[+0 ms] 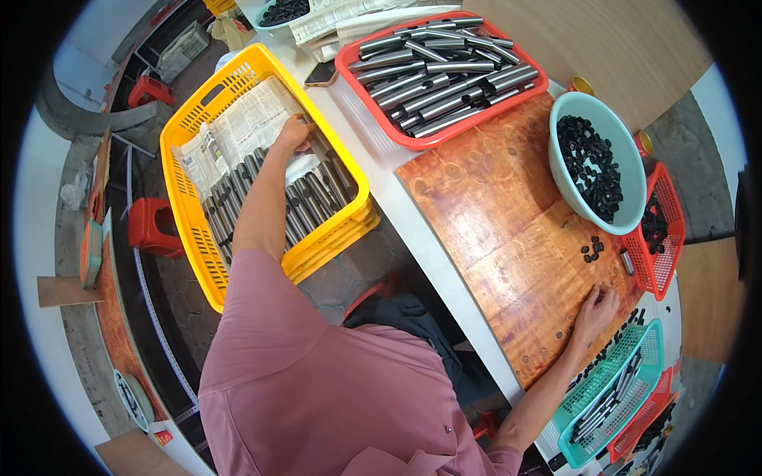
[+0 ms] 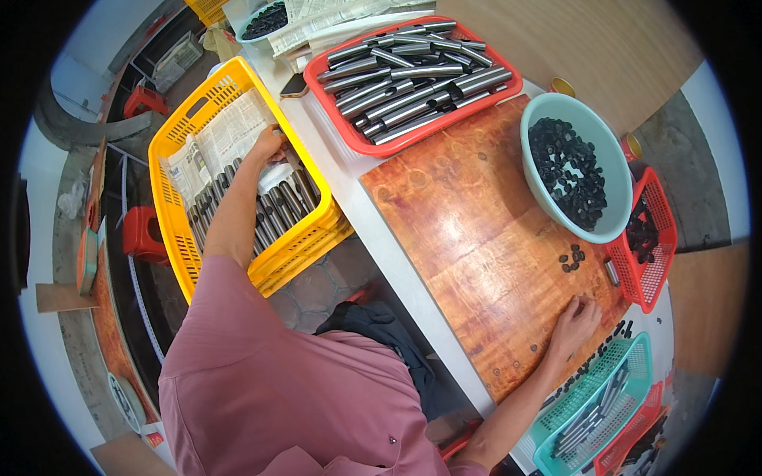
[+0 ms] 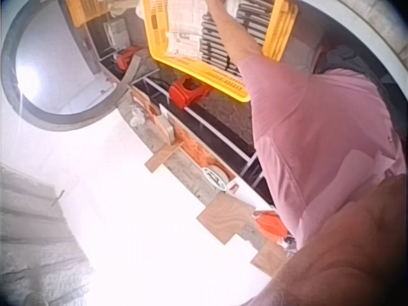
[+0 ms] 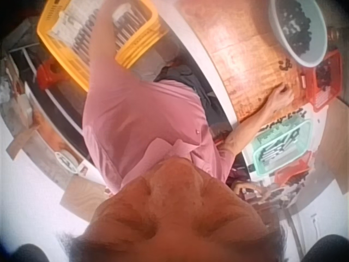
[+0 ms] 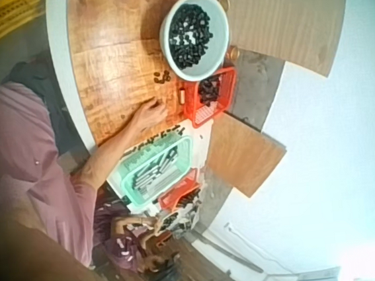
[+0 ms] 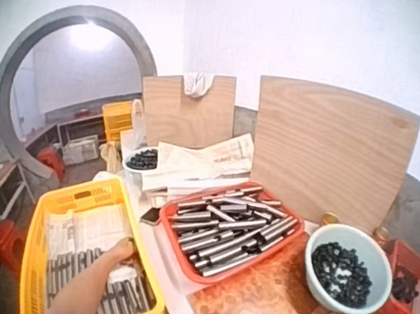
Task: The person assembles cylindrical metal rods with small black plastic caps. They pick up a rod, insert a cap into one end, and place the finished unit into a yellow basket. The process repeats with multiple rods and caps from nearby containers.
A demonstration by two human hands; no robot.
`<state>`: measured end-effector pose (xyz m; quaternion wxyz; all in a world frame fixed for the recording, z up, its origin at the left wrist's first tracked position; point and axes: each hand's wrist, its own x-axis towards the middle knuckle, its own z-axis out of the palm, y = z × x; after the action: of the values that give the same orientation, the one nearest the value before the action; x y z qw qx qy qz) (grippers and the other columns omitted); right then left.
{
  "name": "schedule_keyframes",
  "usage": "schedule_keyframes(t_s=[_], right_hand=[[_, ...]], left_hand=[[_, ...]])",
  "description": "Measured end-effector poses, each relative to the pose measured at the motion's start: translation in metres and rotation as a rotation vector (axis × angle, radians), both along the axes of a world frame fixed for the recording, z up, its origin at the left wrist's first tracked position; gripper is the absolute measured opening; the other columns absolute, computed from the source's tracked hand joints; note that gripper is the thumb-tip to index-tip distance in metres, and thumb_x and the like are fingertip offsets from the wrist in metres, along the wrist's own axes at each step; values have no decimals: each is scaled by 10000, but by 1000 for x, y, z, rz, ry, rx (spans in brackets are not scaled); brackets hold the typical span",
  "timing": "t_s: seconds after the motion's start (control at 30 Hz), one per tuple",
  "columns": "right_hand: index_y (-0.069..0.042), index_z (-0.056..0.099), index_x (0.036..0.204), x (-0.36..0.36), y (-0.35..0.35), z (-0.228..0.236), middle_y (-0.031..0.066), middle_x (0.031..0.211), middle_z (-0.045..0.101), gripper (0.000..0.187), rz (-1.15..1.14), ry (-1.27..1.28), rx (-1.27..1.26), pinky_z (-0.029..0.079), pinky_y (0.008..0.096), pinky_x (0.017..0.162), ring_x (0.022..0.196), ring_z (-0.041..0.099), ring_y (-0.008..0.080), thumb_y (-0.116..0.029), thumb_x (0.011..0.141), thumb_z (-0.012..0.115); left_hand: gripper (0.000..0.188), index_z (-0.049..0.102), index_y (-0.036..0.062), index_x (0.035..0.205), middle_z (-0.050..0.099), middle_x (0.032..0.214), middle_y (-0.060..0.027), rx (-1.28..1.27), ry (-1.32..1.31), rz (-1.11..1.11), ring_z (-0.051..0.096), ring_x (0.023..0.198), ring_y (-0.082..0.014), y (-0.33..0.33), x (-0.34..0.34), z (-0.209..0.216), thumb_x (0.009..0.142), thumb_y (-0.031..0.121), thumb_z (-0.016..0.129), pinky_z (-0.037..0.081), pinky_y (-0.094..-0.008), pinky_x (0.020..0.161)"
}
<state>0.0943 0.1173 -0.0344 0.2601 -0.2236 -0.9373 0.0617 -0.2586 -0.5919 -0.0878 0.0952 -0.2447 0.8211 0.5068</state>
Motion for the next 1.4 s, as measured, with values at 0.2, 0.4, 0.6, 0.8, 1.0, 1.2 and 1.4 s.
schedule_keyframes(t_s=[0.2,0.4,0.6,0.8,1.0,1.2,1.4], right_hand=[[3,623,944,0,6,-5,162,934,611,132,47,44,46,468,459,824,924,583,363,-124,935,657],[-8,621,928,0,4,0,165,946,628,113,65,83,56,468,471,834,923,588,373,-94,890,683],[-19,624,908,6,1,5,157,923,629,97,62,101,49,470,466,832,916,591,365,-87,878,686],[-30,641,881,1,-5,12,183,911,634,65,50,171,-14,474,488,833,923,603,378,-67,832,663],[-38,655,906,7,-13,20,170,955,650,113,19,128,-27,478,486,856,948,609,363,-118,825,653],[-51,649,942,73,-52,108,135,920,657,154,-39,292,-20,510,424,751,830,645,324,-105,818,722],[-48,717,974,181,23,158,165,922,729,125,-490,85,-13,556,463,738,843,710,361,-119,902,643]], left_hand=[[757,292,57,1560,638,771,-121,-106,99,62,582,487,-181,3,5,-7,941,217,696,487,-310,424],[614,482,7,1433,669,841,-169,-603,463,-80,661,884,-336,9,42,6,928,294,679,507,-459,854],[376,601,-3,1289,626,889,-74,-510,912,112,595,799,-175,33,64,88,956,168,642,498,-325,762],[205,655,19,1187,633,973,-52,-406,1281,-344,585,842,-128,165,92,178,992,84,642,492,-269,767],[192,657,-8,1063,660,935,-143,-179,1294,-1125,653,812,-253,333,145,190,898,-93,607,519,-320,721],[175,676,7,1079,652,892,-119,69,898,-1466,616,729,-215,440,192,120,906,-10,656,492,-315,652],[173,692,4,1118,667,895,-31,476,337,-1170,569,750,-90,493,234,88,966,66,639,467,-253,652]])
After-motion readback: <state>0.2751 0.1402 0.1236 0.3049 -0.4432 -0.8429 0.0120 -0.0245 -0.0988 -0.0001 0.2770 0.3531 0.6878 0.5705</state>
